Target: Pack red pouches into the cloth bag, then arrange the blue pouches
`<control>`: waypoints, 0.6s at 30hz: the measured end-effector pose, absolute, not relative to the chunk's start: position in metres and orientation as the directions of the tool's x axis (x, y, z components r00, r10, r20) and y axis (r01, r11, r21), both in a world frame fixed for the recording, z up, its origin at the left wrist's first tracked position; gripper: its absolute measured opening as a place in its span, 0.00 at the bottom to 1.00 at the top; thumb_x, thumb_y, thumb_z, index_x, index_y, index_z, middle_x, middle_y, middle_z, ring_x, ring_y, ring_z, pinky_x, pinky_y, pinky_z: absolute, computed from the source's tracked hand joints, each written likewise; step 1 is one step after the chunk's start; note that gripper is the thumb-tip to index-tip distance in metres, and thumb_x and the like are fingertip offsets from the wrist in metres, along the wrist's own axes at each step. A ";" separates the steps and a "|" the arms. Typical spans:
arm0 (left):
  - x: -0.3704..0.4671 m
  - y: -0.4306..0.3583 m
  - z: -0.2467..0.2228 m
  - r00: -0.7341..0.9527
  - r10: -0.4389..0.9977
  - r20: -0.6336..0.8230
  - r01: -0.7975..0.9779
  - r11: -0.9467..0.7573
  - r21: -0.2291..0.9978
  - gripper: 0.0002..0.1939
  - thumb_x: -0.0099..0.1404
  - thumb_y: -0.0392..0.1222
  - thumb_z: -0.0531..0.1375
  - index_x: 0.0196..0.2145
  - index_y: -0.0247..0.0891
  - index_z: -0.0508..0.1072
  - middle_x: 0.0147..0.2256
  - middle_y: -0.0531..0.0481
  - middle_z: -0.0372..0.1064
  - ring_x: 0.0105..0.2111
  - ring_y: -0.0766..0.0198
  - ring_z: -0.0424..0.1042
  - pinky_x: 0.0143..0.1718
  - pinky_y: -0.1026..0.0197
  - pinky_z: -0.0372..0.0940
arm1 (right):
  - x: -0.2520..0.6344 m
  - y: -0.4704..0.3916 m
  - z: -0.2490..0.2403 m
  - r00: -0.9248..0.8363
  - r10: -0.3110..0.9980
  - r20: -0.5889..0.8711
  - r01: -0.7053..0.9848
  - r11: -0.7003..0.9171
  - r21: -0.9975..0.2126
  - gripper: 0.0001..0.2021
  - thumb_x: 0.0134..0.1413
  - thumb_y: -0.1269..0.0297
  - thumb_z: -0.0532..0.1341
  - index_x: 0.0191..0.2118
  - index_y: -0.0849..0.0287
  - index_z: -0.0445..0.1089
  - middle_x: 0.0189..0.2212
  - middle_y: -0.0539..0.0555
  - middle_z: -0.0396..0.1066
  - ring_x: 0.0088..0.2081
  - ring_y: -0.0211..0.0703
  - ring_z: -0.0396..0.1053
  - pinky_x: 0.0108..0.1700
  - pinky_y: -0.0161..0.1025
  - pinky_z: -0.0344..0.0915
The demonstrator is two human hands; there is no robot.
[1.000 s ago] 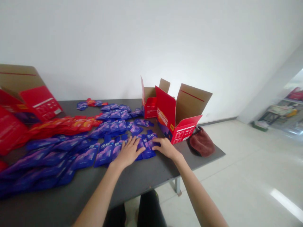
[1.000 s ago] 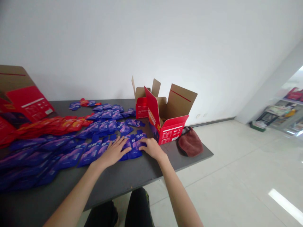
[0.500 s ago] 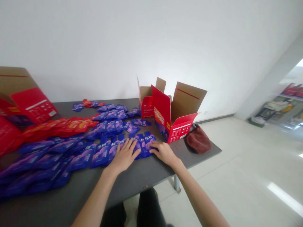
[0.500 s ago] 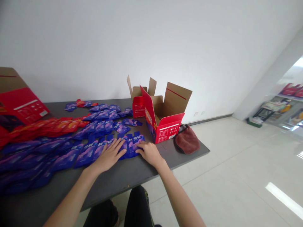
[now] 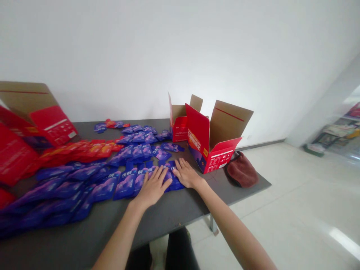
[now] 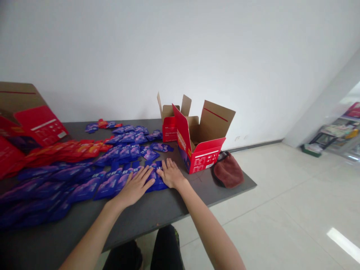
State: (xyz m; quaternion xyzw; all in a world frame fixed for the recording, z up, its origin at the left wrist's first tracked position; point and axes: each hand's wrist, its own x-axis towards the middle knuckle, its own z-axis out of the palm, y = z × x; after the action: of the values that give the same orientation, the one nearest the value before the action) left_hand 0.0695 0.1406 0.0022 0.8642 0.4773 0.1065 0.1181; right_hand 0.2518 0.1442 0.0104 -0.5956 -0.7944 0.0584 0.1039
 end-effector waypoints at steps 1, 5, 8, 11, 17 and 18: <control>0.070 0.141 0.002 0.519 0.851 0.075 0.800 -0.515 0.308 0.31 0.66 0.58 0.38 0.62 0.41 0.48 0.63 0.44 0.40 0.63 0.52 0.39 0.58 0.38 0.35 | 0.251 0.144 0.008 -0.264 0.960 0.089 0.937 0.277 -0.212 0.28 0.64 0.57 0.42 0.61 0.75 0.48 0.61 0.73 0.45 0.63 0.54 0.38 0.61 0.52 0.42; 0.070 0.141 0.000 0.517 0.852 0.085 0.795 -0.514 0.321 0.31 0.66 0.58 0.38 0.62 0.41 0.47 0.63 0.44 0.40 0.63 0.52 0.39 0.58 0.37 0.35 | 0.255 0.138 0.012 -0.253 0.963 0.093 0.941 0.267 -0.207 0.28 0.64 0.55 0.38 0.63 0.69 0.42 0.62 0.70 0.39 0.64 0.51 0.35 0.61 0.54 0.42; 0.070 0.141 0.000 0.526 0.845 0.099 0.786 -0.527 0.323 0.31 0.66 0.58 0.39 0.62 0.41 0.47 0.63 0.44 0.41 0.63 0.52 0.39 0.58 0.38 0.34 | 0.259 0.139 0.031 -0.240 0.951 0.198 0.936 0.280 -0.213 0.26 0.64 0.55 0.37 0.64 0.59 0.41 0.64 0.63 0.39 0.64 0.48 0.34 0.60 0.56 0.40; 0.069 0.141 -0.001 0.527 0.843 0.110 0.784 -0.532 0.321 0.30 0.66 0.58 0.38 0.61 0.41 0.48 0.63 0.44 0.42 0.63 0.52 0.39 0.58 0.37 0.34 | 0.261 0.153 0.061 -0.273 0.933 0.234 0.932 0.317 -0.174 0.23 0.63 0.55 0.45 0.61 0.52 0.50 0.61 0.57 0.51 0.63 0.48 0.43 0.60 0.55 0.43; 0.070 0.139 0.002 0.515 0.851 0.103 0.795 -0.519 0.313 0.30 0.67 0.57 0.38 0.61 0.40 0.50 0.63 0.45 0.42 0.63 0.53 0.39 0.58 0.38 0.34 | 0.243 0.217 0.090 -0.264 0.962 0.066 0.957 0.270 -0.106 0.19 0.53 0.62 0.61 0.51 0.59 0.63 0.50 0.59 0.64 0.50 0.47 0.64 0.50 0.43 0.61; 0.070 0.138 0.003 0.514 0.852 0.100 0.796 -0.518 0.312 0.30 0.67 0.57 0.38 0.61 0.40 0.49 0.63 0.45 0.42 0.63 0.53 0.39 0.59 0.38 0.34 | 0.238 0.227 0.089 -0.252 0.967 0.046 0.962 0.255 -0.096 0.18 0.54 0.62 0.60 0.50 0.60 0.64 0.48 0.59 0.65 0.48 0.46 0.65 0.48 0.44 0.63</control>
State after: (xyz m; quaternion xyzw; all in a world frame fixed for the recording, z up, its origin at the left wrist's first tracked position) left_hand 0.0702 0.1384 0.0032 0.8627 0.4776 0.1212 0.1139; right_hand 0.2377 0.2272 0.0891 -0.6097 -0.7908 0.0239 0.0476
